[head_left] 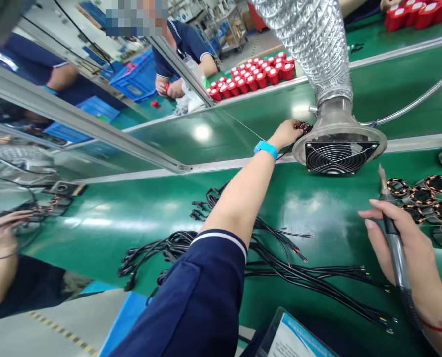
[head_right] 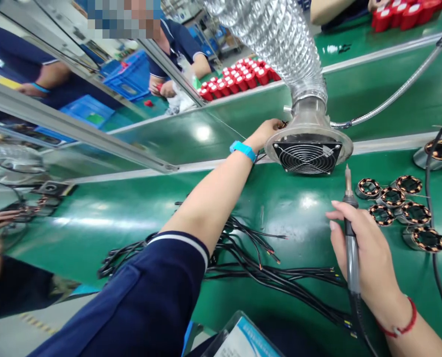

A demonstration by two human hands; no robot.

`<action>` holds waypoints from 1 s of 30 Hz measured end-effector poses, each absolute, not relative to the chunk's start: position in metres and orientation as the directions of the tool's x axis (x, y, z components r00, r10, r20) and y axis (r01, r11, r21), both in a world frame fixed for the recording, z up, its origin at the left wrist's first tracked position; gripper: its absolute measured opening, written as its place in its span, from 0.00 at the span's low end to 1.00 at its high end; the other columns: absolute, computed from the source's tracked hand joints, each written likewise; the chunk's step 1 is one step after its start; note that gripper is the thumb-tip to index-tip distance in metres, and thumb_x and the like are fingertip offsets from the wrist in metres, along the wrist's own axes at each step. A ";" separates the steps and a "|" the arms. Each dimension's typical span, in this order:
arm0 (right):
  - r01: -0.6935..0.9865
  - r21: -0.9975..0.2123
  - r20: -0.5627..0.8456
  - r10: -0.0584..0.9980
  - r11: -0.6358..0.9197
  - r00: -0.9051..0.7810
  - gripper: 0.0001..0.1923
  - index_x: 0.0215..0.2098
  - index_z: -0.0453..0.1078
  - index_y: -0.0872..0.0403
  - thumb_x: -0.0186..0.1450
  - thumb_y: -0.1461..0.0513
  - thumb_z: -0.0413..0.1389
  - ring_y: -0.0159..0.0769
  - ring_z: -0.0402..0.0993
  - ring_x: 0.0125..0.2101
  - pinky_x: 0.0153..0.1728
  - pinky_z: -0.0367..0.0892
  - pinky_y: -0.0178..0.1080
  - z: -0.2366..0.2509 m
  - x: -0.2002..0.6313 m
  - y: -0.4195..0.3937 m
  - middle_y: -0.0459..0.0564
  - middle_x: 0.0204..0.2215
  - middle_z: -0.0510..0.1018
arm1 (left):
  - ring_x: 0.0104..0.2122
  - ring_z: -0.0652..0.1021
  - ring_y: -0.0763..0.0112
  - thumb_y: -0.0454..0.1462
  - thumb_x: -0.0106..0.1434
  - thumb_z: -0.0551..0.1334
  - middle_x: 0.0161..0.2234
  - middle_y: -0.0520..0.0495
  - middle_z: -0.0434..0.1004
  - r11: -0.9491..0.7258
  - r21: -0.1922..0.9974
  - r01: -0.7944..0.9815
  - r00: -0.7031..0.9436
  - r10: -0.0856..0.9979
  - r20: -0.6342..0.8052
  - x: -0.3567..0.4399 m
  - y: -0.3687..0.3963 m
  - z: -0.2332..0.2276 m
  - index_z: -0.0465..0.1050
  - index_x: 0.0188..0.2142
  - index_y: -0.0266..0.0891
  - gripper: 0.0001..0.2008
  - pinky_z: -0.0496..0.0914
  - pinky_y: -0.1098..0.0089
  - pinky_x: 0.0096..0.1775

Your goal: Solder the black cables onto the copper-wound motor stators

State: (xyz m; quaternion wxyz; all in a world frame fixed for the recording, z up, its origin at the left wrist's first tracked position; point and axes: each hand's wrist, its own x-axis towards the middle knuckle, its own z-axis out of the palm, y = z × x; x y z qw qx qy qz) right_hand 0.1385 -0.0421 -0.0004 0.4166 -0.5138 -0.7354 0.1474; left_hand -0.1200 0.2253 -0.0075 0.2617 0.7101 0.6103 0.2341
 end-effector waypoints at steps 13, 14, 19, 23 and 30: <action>0.633 -0.624 0.447 0.874 0.458 -0.192 0.18 0.56 0.64 0.47 0.67 0.60 0.53 0.35 0.75 0.40 0.42 0.70 0.36 0.004 0.135 -0.050 0.45 0.39 0.79 | 0.39 0.79 0.62 0.52 0.64 0.51 0.37 0.39 0.80 0.107 -0.010 0.994 -0.103 0.925 -0.366 -0.265 0.109 0.046 0.75 0.38 0.34 0.25 0.70 0.68 0.40; 0.637 -0.621 0.444 0.875 0.457 -0.194 0.18 0.56 0.63 0.47 0.67 0.60 0.53 0.35 0.75 0.40 0.42 0.69 0.36 0.004 0.135 -0.051 0.45 0.39 0.79 | 0.38 0.78 0.65 0.52 0.62 0.54 0.38 0.42 0.80 0.063 0.026 0.998 -0.047 0.915 -0.400 -0.261 0.099 0.044 0.75 0.39 0.36 0.23 0.69 0.71 0.39; 0.660 -0.610 0.429 0.883 0.439 -0.190 0.20 0.57 0.63 0.46 0.67 0.58 0.53 0.35 0.76 0.41 0.43 0.70 0.36 0.001 0.137 -0.051 0.45 0.40 0.79 | 0.35 0.76 0.65 0.48 0.60 0.58 0.38 0.43 0.79 -0.102 0.081 0.991 0.128 0.878 -0.461 -0.236 0.069 0.039 0.74 0.42 0.37 0.18 0.65 0.70 0.35; 0.682 -0.610 0.415 0.896 0.403 -0.159 0.20 0.57 0.64 0.46 0.67 0.55 0.52 0.35 0.77 0.41 0.44 0.70 0.35 -0.002 0.140 -0.049 0.44 0.39 0.80 | 0.30 0.72 0.70 0.45 0.65 0.52 0.33 0.46 0.77 -0.065 0.094 0.993 0.095 0.927 -0.363 -0.241 0.067 0.056 0.75 0.41 0.36 0.18 0.63 0.71 0.33; 0.698 -0.630 0.378 0.919 0.342 -0.109 0.21 0.57 0.64 0.44 0.66 0.53 0.53 0.36 0.77 0.40 0.44 0.71 0.37 -0.003 0.143 -0.050 0.42 0.39 0.80 | 0.24 0.64 0.77 0.46 0.60 0.58 0.25 0.52 0.71 -0.059 0.242 0.968 0.151 0.913 -0.380 -0.249 0.057 0.095 0.77 0.43 0.36 0.19 0.57 0.74 0.28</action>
